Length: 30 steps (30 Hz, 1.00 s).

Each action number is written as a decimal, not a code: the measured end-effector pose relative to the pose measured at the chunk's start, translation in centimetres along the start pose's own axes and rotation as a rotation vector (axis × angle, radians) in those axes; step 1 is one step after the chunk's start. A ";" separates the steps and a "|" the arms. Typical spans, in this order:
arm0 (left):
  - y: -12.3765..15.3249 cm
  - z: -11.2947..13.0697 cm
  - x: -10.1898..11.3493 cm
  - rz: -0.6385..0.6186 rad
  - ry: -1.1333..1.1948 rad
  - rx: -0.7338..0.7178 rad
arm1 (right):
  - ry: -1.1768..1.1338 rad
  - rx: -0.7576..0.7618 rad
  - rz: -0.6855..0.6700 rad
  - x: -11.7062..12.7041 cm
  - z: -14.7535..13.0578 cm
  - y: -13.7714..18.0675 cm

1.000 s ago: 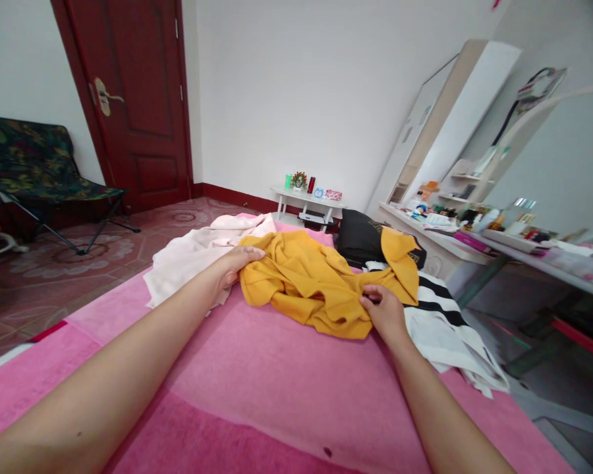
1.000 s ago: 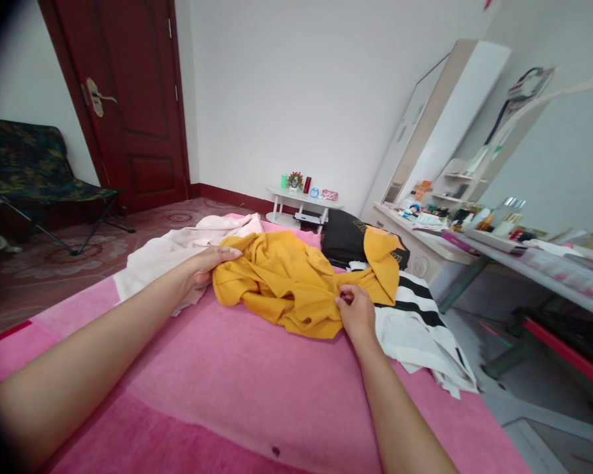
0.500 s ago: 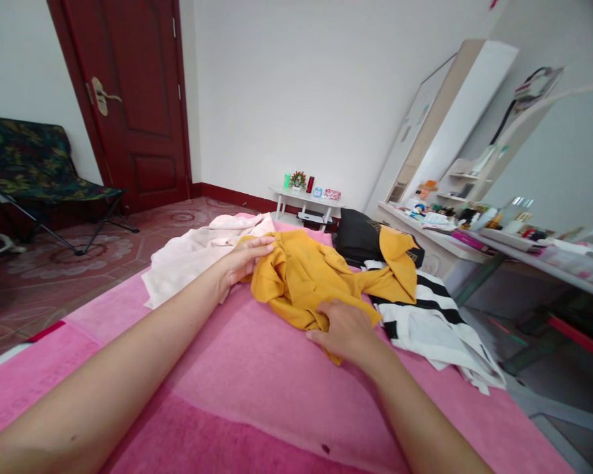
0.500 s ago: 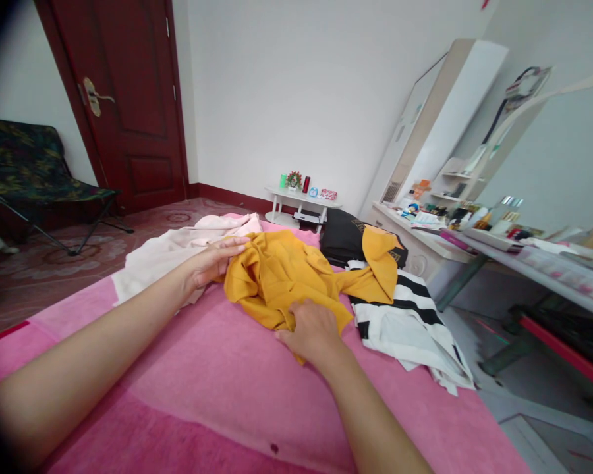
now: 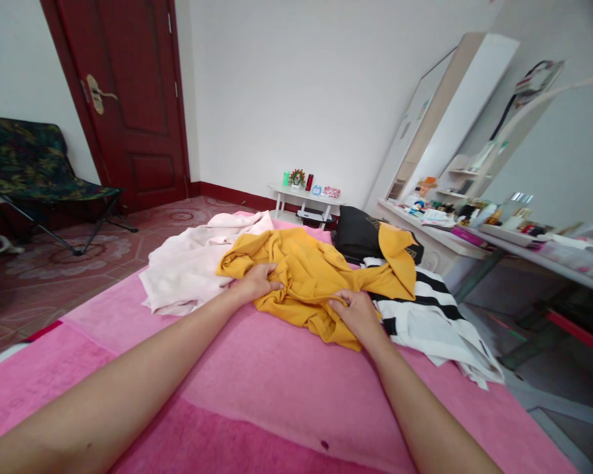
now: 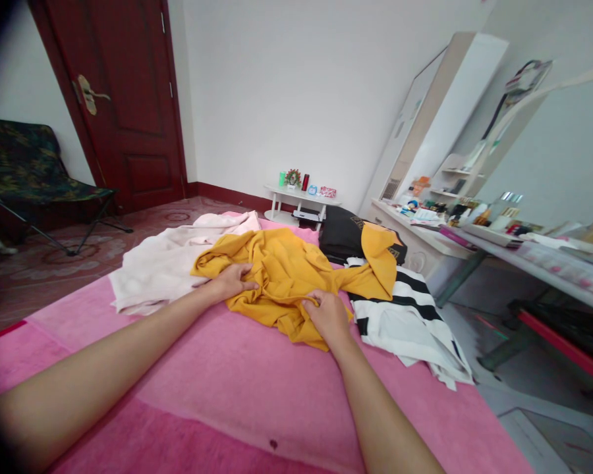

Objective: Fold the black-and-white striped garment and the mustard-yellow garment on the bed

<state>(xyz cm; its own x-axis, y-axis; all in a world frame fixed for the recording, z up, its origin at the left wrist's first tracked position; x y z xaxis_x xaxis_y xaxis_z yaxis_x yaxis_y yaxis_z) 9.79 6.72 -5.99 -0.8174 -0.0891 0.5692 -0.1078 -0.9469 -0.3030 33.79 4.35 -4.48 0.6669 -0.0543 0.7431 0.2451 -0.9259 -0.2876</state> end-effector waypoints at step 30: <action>0.8 0.0 -0.2 0.115 -0.201 -0.020 | 0.319 0.105 0.121 -0.1 -2.0 1.6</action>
<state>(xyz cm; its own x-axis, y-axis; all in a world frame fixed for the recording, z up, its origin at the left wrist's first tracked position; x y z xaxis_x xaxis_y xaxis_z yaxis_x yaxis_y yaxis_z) 9.90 6.00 -6.30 -0.6963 -0.2577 0.6699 -0.0332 -0.9207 -0.3887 32.68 2.15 -3.76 0.4461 -0.2904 0.8465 0.2597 -0.8632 -0.4330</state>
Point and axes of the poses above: each hand's wrist, its own y-axis away from the middle knuckle, its own x-axis out of the back of the hand, z = x × y, the point moved 8 cm from there along -y, towards the middle knuckle, and after that the axes turned 1 degree about z, right-handed, at the moved point
